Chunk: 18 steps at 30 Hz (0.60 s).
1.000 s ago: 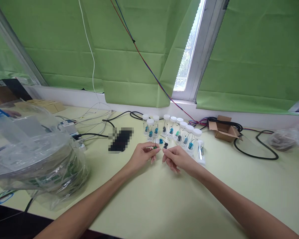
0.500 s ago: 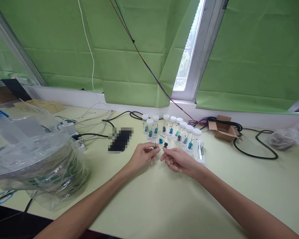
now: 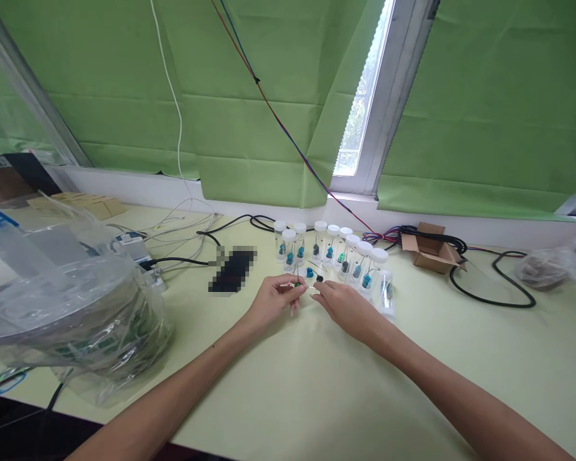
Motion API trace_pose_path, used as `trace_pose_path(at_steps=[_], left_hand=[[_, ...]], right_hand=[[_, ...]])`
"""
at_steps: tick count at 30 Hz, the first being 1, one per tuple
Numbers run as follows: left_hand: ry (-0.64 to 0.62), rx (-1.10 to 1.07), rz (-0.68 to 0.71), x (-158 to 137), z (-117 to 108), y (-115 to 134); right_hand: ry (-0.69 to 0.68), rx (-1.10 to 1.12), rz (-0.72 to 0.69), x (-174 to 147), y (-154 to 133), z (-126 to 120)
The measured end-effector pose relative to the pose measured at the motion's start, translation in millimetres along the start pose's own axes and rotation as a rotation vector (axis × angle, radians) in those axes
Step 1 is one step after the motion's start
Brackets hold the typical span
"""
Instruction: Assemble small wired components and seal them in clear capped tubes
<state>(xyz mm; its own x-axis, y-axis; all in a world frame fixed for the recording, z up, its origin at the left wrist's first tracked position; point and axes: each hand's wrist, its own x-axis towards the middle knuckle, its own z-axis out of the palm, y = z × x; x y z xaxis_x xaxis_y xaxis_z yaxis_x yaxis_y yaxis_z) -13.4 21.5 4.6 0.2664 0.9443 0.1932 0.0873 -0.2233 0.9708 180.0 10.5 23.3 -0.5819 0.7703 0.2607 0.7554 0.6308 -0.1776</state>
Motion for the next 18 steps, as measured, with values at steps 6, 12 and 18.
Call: trace_pose_path(at_steps=[6, 12, 18], left_hand=[[0.008, 0.015, -0.003, -0.8, 1.8, 2.8], [-0.034, 0.015, 0.014, -1.3, 1.1, 4.0], [-0.058, 0.028, 0.024, -1.2, 1.1, 4.6]], right_hand=[[0.01, -0.061, -0.061, 0.0, 2.9, 3.5], [0.035, 0.423, 0.088, -2.4, -3.3, 0.0], [-0.111, 0.981, 0.345, 2.4, -5.3, -0.2]])
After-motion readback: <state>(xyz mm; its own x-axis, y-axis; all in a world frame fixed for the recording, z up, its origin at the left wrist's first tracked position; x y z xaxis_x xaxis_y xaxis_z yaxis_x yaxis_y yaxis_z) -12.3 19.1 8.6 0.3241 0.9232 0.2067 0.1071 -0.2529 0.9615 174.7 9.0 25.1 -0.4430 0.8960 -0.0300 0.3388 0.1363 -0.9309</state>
